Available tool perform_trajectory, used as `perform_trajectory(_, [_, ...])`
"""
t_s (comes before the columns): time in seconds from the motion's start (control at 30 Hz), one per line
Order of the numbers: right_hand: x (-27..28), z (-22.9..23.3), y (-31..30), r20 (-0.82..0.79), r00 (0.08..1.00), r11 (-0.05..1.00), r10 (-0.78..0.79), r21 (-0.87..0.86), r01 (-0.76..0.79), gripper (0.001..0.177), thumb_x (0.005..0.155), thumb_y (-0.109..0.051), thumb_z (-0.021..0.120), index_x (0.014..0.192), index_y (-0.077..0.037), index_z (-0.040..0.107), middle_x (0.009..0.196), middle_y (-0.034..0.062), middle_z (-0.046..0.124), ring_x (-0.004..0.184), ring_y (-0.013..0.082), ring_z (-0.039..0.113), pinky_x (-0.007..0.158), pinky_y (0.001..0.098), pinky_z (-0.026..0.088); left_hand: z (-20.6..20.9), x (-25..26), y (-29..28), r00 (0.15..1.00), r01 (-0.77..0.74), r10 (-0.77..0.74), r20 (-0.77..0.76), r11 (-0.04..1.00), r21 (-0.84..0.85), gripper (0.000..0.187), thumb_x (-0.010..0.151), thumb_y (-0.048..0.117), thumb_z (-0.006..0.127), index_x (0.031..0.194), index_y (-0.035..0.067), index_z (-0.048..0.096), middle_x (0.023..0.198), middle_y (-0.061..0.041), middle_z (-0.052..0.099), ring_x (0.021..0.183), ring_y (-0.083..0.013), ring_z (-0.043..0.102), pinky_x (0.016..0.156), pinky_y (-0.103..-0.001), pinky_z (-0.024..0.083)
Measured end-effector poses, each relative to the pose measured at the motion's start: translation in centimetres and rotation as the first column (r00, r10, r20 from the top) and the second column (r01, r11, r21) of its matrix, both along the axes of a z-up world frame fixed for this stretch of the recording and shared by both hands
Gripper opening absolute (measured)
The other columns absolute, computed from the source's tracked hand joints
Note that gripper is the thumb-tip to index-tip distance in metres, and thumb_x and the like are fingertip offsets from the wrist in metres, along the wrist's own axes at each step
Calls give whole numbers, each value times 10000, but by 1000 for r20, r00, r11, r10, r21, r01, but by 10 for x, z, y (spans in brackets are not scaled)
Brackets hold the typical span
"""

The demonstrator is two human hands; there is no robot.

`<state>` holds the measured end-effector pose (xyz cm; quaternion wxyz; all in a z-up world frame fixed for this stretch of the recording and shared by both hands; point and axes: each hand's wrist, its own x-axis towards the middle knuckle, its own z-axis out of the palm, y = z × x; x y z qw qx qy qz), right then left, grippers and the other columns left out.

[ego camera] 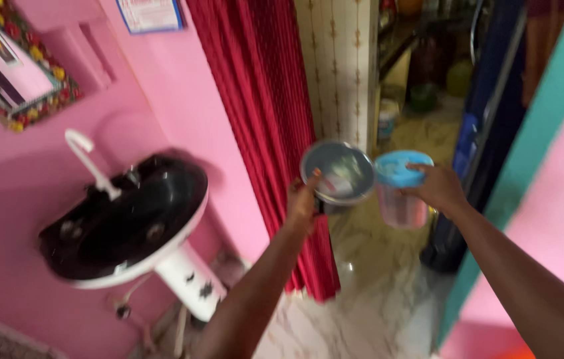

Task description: The person wipes a table with a cloth, then picks up several plastic containers and a metal bowl from the table. They carry the items to a kitchen shelf and place them among other containers and cookware.

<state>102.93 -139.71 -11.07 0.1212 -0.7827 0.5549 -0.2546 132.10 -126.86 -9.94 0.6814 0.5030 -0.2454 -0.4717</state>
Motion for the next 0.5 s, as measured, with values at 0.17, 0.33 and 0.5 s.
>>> perform_trajectory(0.17, [18,7,-107,-63,996,998,-56,-25,55,868,610,-531,964,1382,-251,682,1262,186,622,1235,356,558,1014,464,498,-12,1,-120,996,-28,19,89,995,95,1010,761,528,800,1549,144,299,1394,-210,611,1119,-349,676,722,-468,566])
perform_trajectory(0.33, [42,11,-195,54,995,995,-86,57,83,830,612,-453,941,1377,-270,675,1275,196,593,1199,347,591,1011,446,522,-17,19,-223,999,21,-25,27,989,149,1021,745,530,783,1560,178,279,1426,-141,552,1173,-331,650,813,-524,572])
perform_trajectory(0.5, [60,-2,-296,54,995,995,-84,-42,86,800,608,-453,933,1354,-270,710,1246,220,628,1194,375,601,1026,459,507,-26,38,-344,993,86,-97,67,983,160,1031,776,550,784,1576,195,238,1465,-147,498,1257,-340,579,861,-529,538])
